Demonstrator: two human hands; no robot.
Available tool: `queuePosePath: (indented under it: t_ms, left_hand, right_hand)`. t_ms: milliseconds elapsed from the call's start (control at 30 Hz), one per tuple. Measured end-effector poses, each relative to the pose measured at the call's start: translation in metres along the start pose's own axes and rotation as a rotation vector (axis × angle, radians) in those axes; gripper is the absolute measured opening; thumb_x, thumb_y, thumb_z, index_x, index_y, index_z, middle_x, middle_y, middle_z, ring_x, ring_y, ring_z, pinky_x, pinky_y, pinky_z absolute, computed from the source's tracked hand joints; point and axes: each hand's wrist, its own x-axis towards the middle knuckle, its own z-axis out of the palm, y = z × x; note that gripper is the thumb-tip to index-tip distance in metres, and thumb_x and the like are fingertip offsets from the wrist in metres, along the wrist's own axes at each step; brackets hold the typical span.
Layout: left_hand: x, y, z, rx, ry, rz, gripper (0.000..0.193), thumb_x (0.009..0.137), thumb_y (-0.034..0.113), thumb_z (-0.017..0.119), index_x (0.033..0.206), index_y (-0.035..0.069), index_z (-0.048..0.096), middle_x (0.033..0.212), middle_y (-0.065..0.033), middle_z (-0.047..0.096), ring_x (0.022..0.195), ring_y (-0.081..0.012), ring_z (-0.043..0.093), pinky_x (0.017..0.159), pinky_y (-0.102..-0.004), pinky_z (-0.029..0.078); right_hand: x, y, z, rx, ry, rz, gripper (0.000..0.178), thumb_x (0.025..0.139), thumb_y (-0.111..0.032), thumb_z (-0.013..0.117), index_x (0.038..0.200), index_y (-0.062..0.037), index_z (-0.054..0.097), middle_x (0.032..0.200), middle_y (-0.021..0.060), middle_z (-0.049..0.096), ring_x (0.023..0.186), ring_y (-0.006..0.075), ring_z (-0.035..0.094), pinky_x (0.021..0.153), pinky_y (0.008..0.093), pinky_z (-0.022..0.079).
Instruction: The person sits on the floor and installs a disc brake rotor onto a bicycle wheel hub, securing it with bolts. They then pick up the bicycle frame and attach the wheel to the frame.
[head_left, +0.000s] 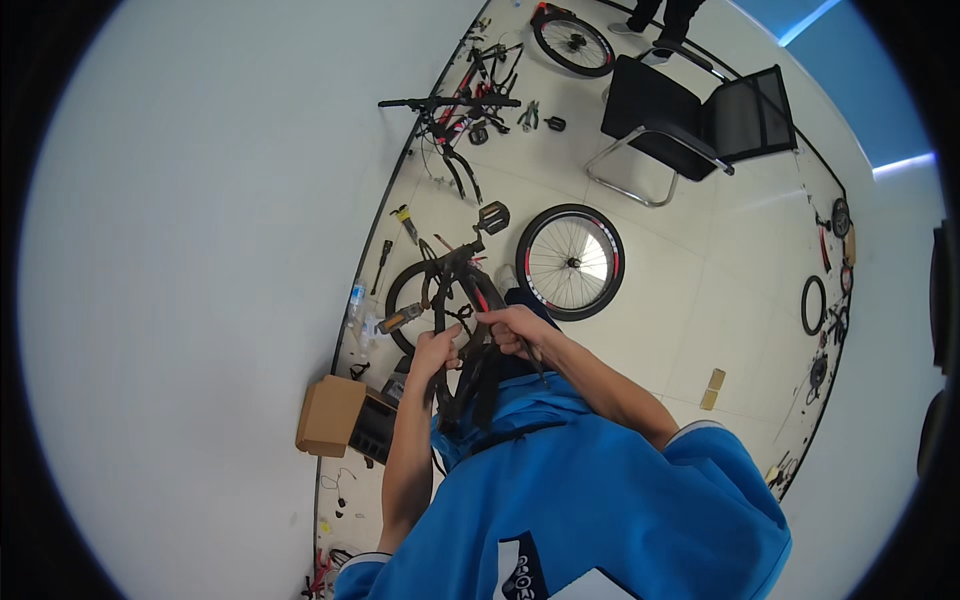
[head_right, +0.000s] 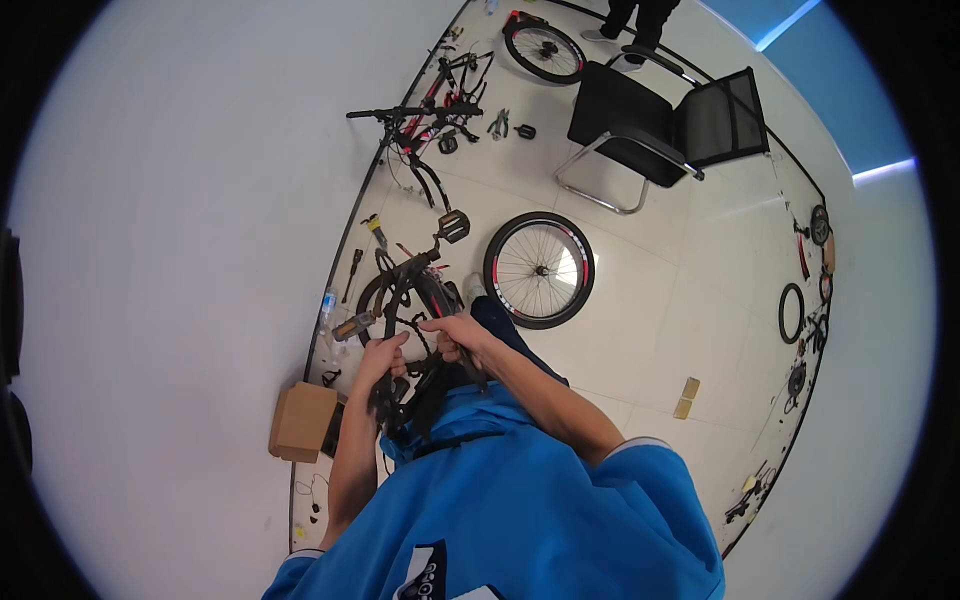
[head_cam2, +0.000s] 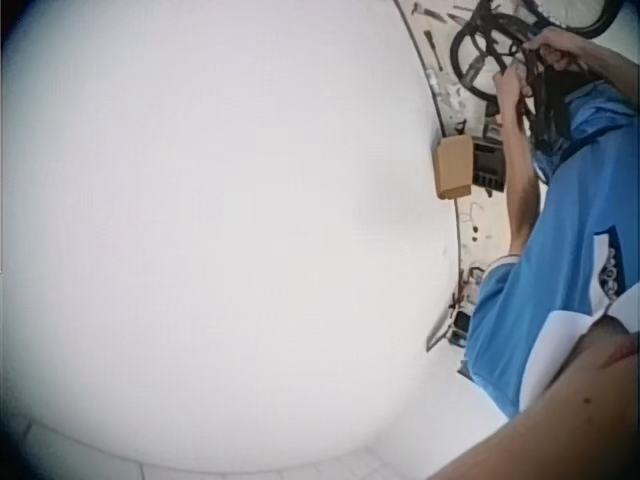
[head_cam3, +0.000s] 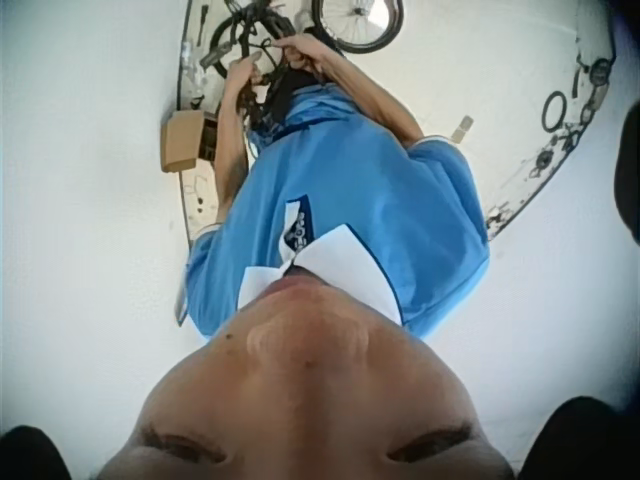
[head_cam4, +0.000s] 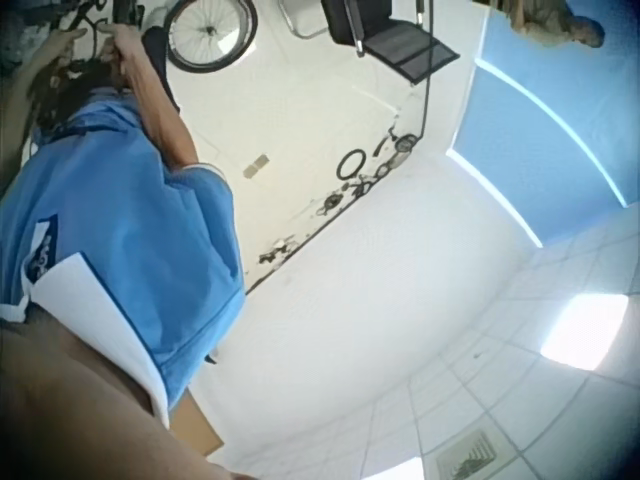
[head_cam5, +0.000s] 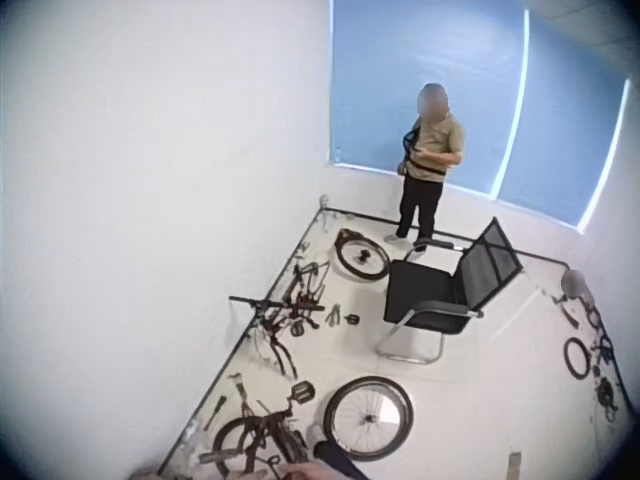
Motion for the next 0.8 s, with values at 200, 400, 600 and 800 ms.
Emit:
queuePosePath:
  t_ms: [200,400,600,800]
  left_hand:
    - [0.040,0.040,-0.005,-0.140,0.069,-0.028,0.042,0.089,0.018,0.070,0.063,0.014,0.037,0.053,0.0056,0.031,0.040,-0.0082,0.031,0.040,-0.0279,0.027]
    - [0.101,0.058,0.007,-0.066,0.205,-0.085,0.044,0.091,0.021,0.068,0.060,0.014,0.036,0.048,0.0021,0.034,0.037,-0.0126,0.035,0.038,-0.0306,0.028]
    - [0.167,0.054,0.016,-0.100,0.284,-0.239,0.036,0.094,0.023,0.065,0.068,0.013,0.042,0.051,0.0032,0.033,0.038,-0.0116,0.034,0.037,-0.0304,0.027]
    - [0.212,0.059,0.046,-0.286,0.315,-0.334,0.036,0.098,0.030,0.060,0.078,0.013,0.036,0.050,0.0046,0.026,0.037,-0.0099,0.030,0.036,-0.0295,0.023]
  right_hand:
    - [0.066,-0.057,0.000,-0.070,-0.066,0.080,0.046,0.094,-0.024,0.065,0.063,-0.0207,0.032,0.050,-0.0091,0.028,0.039,0.0038,0.023,0.038,0.0239,0.014]
    - [0.140,-0.097,-0.033,-0.217,-0.029,0.145,0.044,0.087,-0.021,0.072,0.062,-0.0189,0.036,0.051,-0.0052,0.034,0.040,0.0066,0.028,0.038,0.0267,0.019]
    - [0.195,-0.142,-0.061,-0.455,-0.081,0.160,0.030,0.081,-0.022,0.076,0.065,-0.0076,0.054,0.050,0.0016,0.045,0.038,0.0131,0.041,0.037,0.0318,0.032]
    - [0.236,-0.184,-0.084,-0.737,-0.035,0.206,0.032,0.077,-0.024,0.078,0.063,-0.0020,0.058,0.050,0.0081,0.053,0.038,0.0172,0.049,0.039,0.0334,0.038]
